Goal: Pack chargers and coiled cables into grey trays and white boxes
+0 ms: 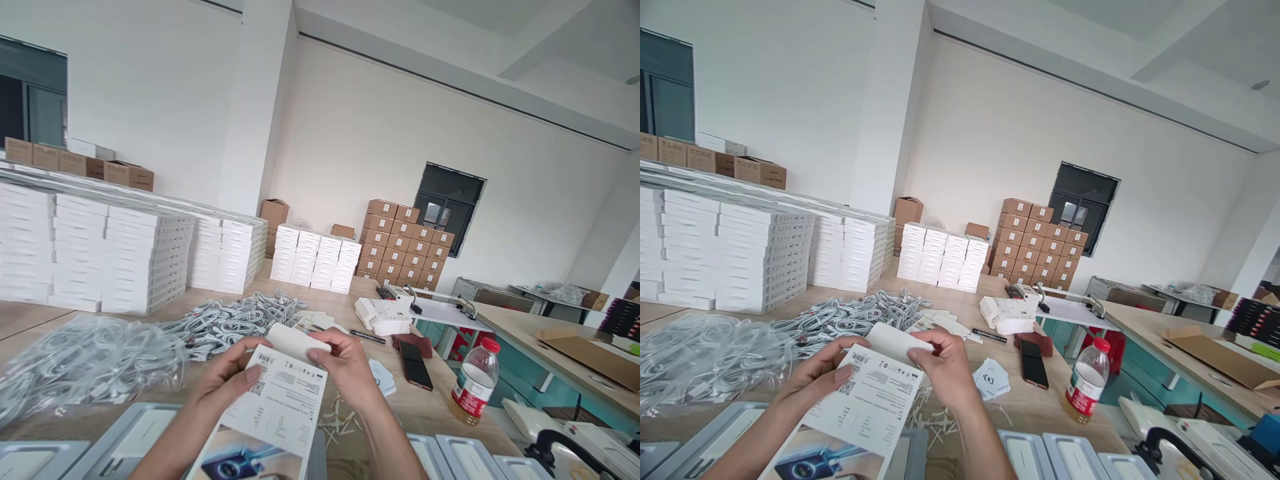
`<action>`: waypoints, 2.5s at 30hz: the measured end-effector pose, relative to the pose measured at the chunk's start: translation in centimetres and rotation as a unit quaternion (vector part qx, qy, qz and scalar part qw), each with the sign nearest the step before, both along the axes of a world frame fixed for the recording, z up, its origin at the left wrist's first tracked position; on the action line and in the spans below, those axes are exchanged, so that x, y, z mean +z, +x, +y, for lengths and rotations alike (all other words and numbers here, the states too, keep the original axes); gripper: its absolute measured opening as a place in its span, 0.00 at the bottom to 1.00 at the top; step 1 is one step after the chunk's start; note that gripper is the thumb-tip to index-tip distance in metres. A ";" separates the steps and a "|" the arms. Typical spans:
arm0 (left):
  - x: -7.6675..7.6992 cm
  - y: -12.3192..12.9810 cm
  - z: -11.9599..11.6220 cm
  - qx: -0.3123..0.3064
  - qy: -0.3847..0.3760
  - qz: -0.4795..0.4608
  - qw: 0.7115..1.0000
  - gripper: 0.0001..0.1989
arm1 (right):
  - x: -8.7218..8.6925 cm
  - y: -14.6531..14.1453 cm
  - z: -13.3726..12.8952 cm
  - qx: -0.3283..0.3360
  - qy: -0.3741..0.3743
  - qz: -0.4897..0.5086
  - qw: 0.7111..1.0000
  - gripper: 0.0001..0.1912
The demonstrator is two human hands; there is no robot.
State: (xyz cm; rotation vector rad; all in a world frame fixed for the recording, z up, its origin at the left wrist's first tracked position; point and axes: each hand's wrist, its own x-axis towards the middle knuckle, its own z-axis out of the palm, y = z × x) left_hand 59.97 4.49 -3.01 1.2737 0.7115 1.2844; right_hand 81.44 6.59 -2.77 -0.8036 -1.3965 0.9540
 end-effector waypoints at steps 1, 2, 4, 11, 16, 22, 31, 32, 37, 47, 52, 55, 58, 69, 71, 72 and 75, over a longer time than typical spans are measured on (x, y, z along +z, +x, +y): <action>0.0 0.1 0.1 0.001 0.002 0.002 1.000 0.24 | 0.0 0.0 -0.1 -0.016 0.022 -0.014 1.000 0.09; -0.1 0.1 0.2 0.002 0.005 0.004 1.000 0.24 | 0.0 0.1 -0.1 -0.030 0.042 -0.028 0.998 0.07; -0.1 0.1 0.4 -0.004 0.008 0.009 1.000 0.22 | 0.1 0.1 -0.3 -0.033 0.062 -0.050 0.996 0.05; -0.1 -0.5 0.3 -0.048 0.028 0.089 0.994 0.22 | 0.4 0.0 -0.5 0.036 -0.058 -0.022 0.997 0.17; -0.2 -0.5 0.0 -0.062 0.028 0.111 0.991 0.23 | 0.1 0.1 -0.4 0.069 -0.113 -0.020 0.991 0.20; 0.1 0.6 -0.8 -0.036 -0.005 0.080 0.996 0.32 | -0.3 0.4 -0.1 0.065 -0.093 -0.027 0.993 0.19; 0.2 0.6 -0.8 -0.020 -0.008 0.082 0.996 0.33 | -0.1 0.1 -0.5 0.059 -0.059 -0.052 0.995 0.17; 0.2 0.7 -0.8 -0.018 -0.007 0.082 0.996 0.33 | -0.1 0.0 -0.5 0.056 -0.062 -0.052 0.995 0.17; 0.2 0.7 -0.9 -0.016 -0.012 0.080 0.997 0.31 | 0.2 -0.1 -0.7 0.047 -0.067 -0.049 0.995 0.17; -0.4 0.3 0.5 -0.014 0.001 0.030 0.999 0.24 | 0.2 0.0 -0.9 0.116 -0.076 -0.006 0.990 0.16; -0.2 0.1 0.9 0.022 -0.007 -0.010 1.000 0.24 | -0.3 0.7 -1.2 0.196 -0.144 0.019 0.970 0.24; -0.2 0.1 1.0 0.033 -0.014 -0.025 0.999 0.23 | -0.1 0.8 -1.7 0.210 -0.142 -0.019 0.967 0.26; -0.3 0.1 1.4 0.036 -0.019 -0.031 0.999 0.24 | 0.3 0.3 -1.9 0.185 -0.147 -0.021 0.971 0.27; -2.4 -0.3 1.0 0.197 0.128 0.185 0.954 0.31 | -1.2 1.2 -0.7 -0.127 -0.099 -0.040 0.986 0.38; -2.8 0.2 0.3 0.188 0.190 0.294 0.918 0.45 | -1.6 1.6 -0.5 -0.144 -0.100 -0.058 0.983 0.39; -3.1 0.5 -0.1 0.172 0.207 0.338 0.902 0.52 | -1.6 1.5 -0.6 -0.145 -0.099 -0.061 0.983 0.40; -3.9 1.4 -0.5 0.168 0.232 0.407 0.867 0.61 | -1.5 0.8 -1.3 -0.136 -0.092 -0.079 0.983 0.40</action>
